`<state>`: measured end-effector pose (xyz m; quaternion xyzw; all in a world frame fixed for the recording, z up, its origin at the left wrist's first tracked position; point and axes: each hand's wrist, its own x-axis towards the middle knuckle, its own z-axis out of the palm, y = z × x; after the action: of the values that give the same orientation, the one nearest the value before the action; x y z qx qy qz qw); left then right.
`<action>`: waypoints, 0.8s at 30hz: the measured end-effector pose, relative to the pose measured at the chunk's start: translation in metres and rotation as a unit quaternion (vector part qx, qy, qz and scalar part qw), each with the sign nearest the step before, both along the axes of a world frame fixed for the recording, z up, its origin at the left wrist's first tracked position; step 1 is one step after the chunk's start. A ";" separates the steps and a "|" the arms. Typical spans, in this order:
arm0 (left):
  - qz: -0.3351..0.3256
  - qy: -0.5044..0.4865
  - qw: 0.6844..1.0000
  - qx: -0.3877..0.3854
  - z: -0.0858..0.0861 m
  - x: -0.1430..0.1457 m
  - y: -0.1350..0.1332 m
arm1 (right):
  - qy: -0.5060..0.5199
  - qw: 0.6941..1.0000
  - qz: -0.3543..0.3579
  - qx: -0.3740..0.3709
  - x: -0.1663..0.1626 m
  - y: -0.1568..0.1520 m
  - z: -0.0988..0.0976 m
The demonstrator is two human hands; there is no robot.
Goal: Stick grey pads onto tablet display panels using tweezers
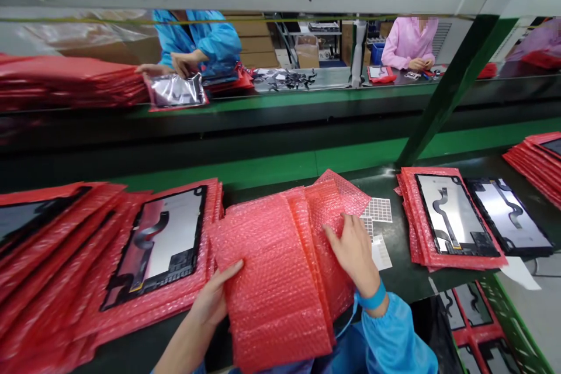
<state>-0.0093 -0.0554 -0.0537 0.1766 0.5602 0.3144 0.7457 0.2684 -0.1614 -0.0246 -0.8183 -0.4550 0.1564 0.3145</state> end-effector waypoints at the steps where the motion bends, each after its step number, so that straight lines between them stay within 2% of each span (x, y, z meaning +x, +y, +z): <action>1: -0.001 0.000 1.000 -0.004 0.000 0.001 0.000 | -0.041 0.998 -0.002 -0.038 0.005 0.004 -0.006; 3: -0.002 -0.002 1.000 -0.016 -0.001 0.002 0.001 | -0.071 0.993 0.015 -0.090 0.008 0.008 -0.015; 5: -0.002 -0.002 1.000 -0.025 -0.003 -0.001 0.002 | -0.055 0.992 0.021 -0.112 0.007 0.009 -0.020; 7: -0.001 -0.006 1.000 -0.030 -0.006 -0.004 0.003 | -0.045 0.994 -0.001 -0.101 0.005 0.008 -0.023; 10: 0.001 -0.017 0.999 -0.034 -0.010 -0.009 0.004 | -0.100 0.992 -0.052 -0.059 0.004 0.006 -0.026; 13: -0.003 -0.013 1.000 -0.025 -0.012 -0.009 0.004 | -0.107 0.990 -0.069 -0.067 0.007 0.008 -0.030; 16: -0.010 -0.005 1.000 0.010 -0.013 -0.005 0.002 | -0.054 0.993 -0.070 -0.080 0.008 0.014 -0.030; 19: -0.011 0.016 0.997 0.071 -0.015 -0.002 -0.003 | 0.012 0.997 -0.061 -0.050 0.006 0.017 -0.026; 22: 0.003 0.036 0.990 0.134 -0.018 -0.004 -0.008 | 0.133 0.989 -0.009 0.059 -0.004 0.013 -0.016; 24: 0.002 0.036 0.989 0.140 -0.021 -0.010 -0.009 | 0.252 0.957 0.059 0.133 -0.016 0.004 -0.004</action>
<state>-0.0190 -0.0642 -0.0749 0.2894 0.5372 0.3848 0.6925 0.2523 -0.1579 -0.0286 -0.6748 -0.4247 0.3140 0.5154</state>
